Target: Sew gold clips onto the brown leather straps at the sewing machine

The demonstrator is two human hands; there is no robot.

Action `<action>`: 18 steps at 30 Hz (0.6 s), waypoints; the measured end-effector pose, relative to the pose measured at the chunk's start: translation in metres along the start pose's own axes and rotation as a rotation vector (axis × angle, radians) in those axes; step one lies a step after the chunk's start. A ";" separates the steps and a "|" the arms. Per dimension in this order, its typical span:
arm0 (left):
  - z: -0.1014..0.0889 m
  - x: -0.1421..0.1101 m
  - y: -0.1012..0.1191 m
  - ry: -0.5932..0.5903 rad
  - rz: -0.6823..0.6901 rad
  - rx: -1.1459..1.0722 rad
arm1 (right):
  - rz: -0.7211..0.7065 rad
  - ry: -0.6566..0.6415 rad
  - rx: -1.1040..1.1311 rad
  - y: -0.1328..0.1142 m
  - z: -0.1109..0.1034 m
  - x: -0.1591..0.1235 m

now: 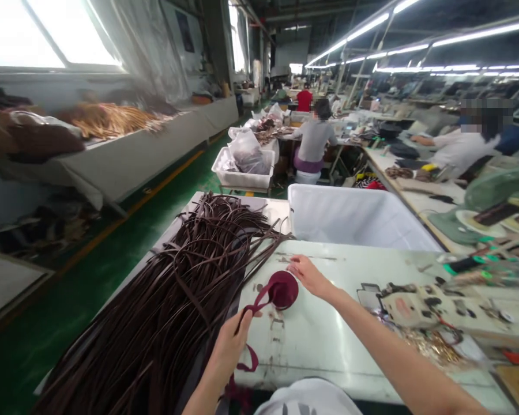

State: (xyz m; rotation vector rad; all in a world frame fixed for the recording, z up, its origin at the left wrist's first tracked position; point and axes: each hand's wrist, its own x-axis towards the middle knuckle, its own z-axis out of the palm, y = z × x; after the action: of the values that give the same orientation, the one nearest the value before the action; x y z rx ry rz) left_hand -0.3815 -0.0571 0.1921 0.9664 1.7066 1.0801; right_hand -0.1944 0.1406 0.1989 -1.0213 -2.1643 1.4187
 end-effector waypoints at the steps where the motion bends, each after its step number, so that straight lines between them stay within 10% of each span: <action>1: -0.002 -0.002 0.000 0.008 -0.028 -0.012 | 0.009 0.061 0.026 0.000 -0.003 -0.009; 5: -0.009 -0.009 0.007 -0.003 -0.096 -0.041 | 0.125 0.043 0.204 -0.008 0.014 -0.055; 10: -0.025 -0.019 0.013 0.004 -0.173 -0.115 | 0.534 -0.545 0.980 -0.008 0.069 -0.096; 18: -0.057 -0.049 0.015 0.194 -0.279 -0.290 | 0.745 -0.799 1.326 -0.010 0.126 -0.085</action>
State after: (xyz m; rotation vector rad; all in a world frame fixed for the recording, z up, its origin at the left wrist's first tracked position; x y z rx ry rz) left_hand -0.4166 -0.1116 0.2330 0.4393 1.7167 1.2198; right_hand -0.2209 -0.0041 0.1605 -0.6959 -0.5090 3.2420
